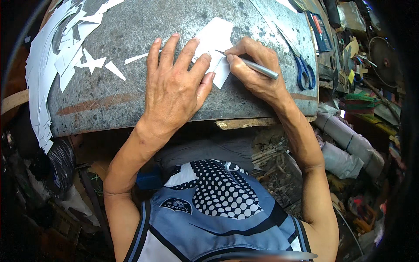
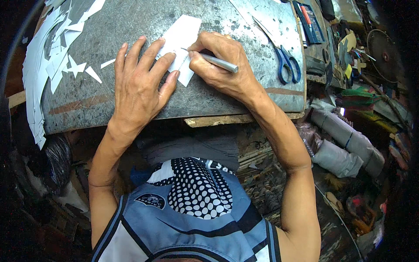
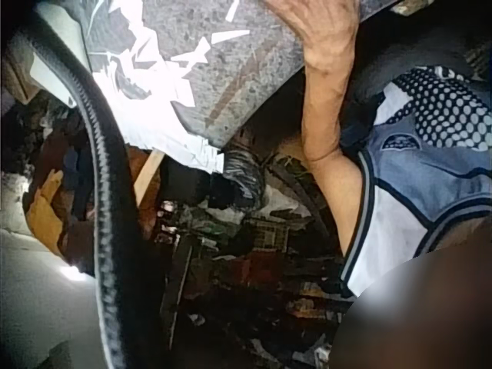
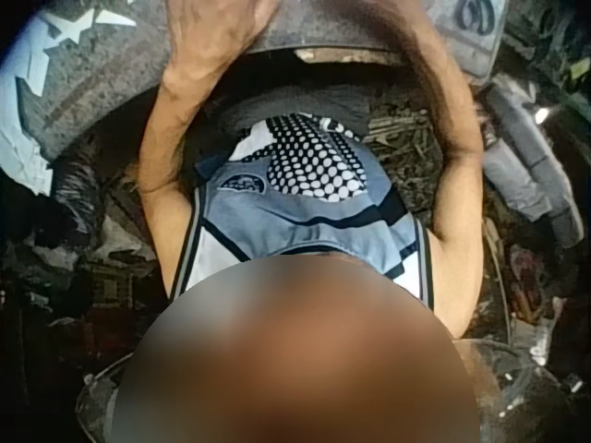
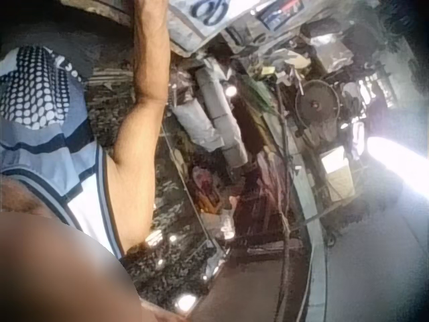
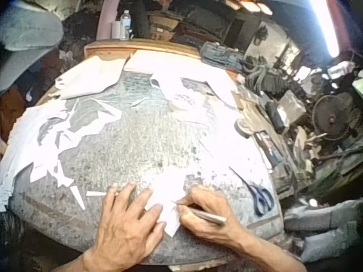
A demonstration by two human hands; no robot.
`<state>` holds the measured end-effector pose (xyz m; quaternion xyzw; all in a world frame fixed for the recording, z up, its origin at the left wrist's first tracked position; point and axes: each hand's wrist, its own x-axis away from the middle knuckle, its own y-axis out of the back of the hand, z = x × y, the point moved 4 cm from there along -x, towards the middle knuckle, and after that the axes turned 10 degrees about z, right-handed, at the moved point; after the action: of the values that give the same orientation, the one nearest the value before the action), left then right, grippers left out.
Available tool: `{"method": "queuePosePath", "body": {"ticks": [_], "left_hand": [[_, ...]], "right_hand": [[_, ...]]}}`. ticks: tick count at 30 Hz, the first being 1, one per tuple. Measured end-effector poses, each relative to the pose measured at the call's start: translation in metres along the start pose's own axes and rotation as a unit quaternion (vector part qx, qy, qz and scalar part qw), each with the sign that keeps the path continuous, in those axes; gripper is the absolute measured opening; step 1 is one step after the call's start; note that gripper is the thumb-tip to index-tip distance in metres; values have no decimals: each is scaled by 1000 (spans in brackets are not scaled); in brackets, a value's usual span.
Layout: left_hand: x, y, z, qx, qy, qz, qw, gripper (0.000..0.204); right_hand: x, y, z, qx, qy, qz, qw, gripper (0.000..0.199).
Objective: Marking and cutting out paper or synthetic material patterns for footwear manufacturing using a pen and a precision cutting tool.
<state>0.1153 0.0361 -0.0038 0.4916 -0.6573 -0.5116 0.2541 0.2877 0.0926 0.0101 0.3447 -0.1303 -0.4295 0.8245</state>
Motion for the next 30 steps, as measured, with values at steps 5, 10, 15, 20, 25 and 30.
{"method": "queuePosePath", "body": {"ticks": [5,10,15,20,25,30], "left_hand": [[0,-1,0,-3,-3,-2,1000,32],[0,0,0,-3,-9,-14,1000,31],[0,-1,0,-5,-10,-12,1000,32],[-1,0,1,-4,-8,-8,1000,33],[0,0,2,-3,-4,-1,1000,30],[-1,1,0,-7,-15,-7,1000,30]], "right_hand": [[5,3,-1,13,2,3,1000,13],[7,4,-2,22,14,4,1000,13],[8,5,-3,5,-16,18,1000,14],[11,10,-2,14,-3,29,999,13],[39,24,-10,37,-10,39,999,14],[61,29,-10,-138,-68,-31,988,12]]}}
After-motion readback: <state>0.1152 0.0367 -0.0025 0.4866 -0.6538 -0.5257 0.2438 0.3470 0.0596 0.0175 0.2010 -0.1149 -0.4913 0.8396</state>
